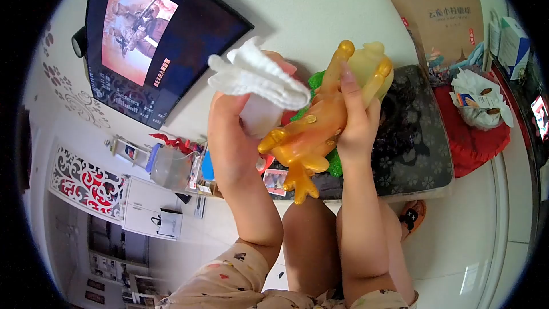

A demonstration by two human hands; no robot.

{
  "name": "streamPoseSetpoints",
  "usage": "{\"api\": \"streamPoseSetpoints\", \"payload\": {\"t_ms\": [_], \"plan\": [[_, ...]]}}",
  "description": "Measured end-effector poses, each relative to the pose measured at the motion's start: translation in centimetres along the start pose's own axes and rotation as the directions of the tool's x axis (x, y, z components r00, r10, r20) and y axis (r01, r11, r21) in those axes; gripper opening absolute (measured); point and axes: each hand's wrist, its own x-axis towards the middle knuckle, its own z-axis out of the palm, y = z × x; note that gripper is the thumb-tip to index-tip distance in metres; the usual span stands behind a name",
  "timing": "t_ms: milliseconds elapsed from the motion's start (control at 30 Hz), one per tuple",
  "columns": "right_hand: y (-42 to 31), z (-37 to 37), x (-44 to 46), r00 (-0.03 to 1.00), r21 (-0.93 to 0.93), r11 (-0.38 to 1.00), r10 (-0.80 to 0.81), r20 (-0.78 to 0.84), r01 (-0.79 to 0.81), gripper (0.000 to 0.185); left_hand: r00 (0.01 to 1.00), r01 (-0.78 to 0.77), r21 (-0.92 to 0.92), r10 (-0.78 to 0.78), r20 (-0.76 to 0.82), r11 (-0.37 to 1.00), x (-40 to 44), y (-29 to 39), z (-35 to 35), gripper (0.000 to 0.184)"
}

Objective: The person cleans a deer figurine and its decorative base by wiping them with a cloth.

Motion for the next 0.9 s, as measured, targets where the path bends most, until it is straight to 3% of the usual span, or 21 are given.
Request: {"api": "streamPoseSetpoints", "payload": {"t_ms": [100,167,200,233,267,533,633,800,900], "plan": [[0.3,-0.7,0.3,0.999,-0.005,1.000,0.001,0.050,0.000,0.032,0.940,-0.253,0.136,0.209,0.270,0.958,0.9,0.2,-0.9,0.027],[0.6,-1.9,0.6,0.993,0.002,0.995,0.095,0.070,-0.096,0.032,0.878,-0.359,0.146,0.280,0.387,0.922,1.3,0.2,-0.7,0.028],[0.3,-1.7,0.5,0.986,0.005,0.989,0.144,0.081,-0.144,0.032,0.873,-0.386,0.176,0.297,0.387,0.905,1.1,0.4,-0.1,0.025],[-0.3,-1.1,0.0,0.998,-0.078,0.996,0.050,0.048,-0.046,0.032,0.867,-0.413,0.205,0.314,0.387,0.887,1.0,0.5,0.5,0.023],[-0.3,-1.1,0.0,0.998,-0.076,0.996,0.050,0.044,-0.046,0.032,0.861,-0.439,0.235,0.331,0.387,0.867,0.8,0.7,1.1,0.022],[0.6,-0.4,0.2,1.000,-0.099,0.995,-0.005,-0.008,0.004,0.030,0.908,-0.313,0.220,0.224,0.353,0.924,1.6,0.4,1.3,0.057],[-0.3,0.6,-0.6,0.999,-0.173,0.984,0.043,-0.011,-0.044,0.032,0.864,-0.383,0.132,0.304,0.402,0.914,1.7,-0.1,-0.2,0.039],[0.0,1.8,-1.3,0.999,-0.270,0.963,-0.006,0.043,0.018,0.035,0.809,-0.557,0.167,0.485,0.332,0.814,1.0,-0.7,-2.0,0.035],[0.1,1.6,-1.3,0.996,-0.344,0.939,0.048,0.069,-0.022,0.033,0.777,-0.621,0.190,0.565,0.278,0.761,0.9,-1.1,-2.5,0.033]]}}
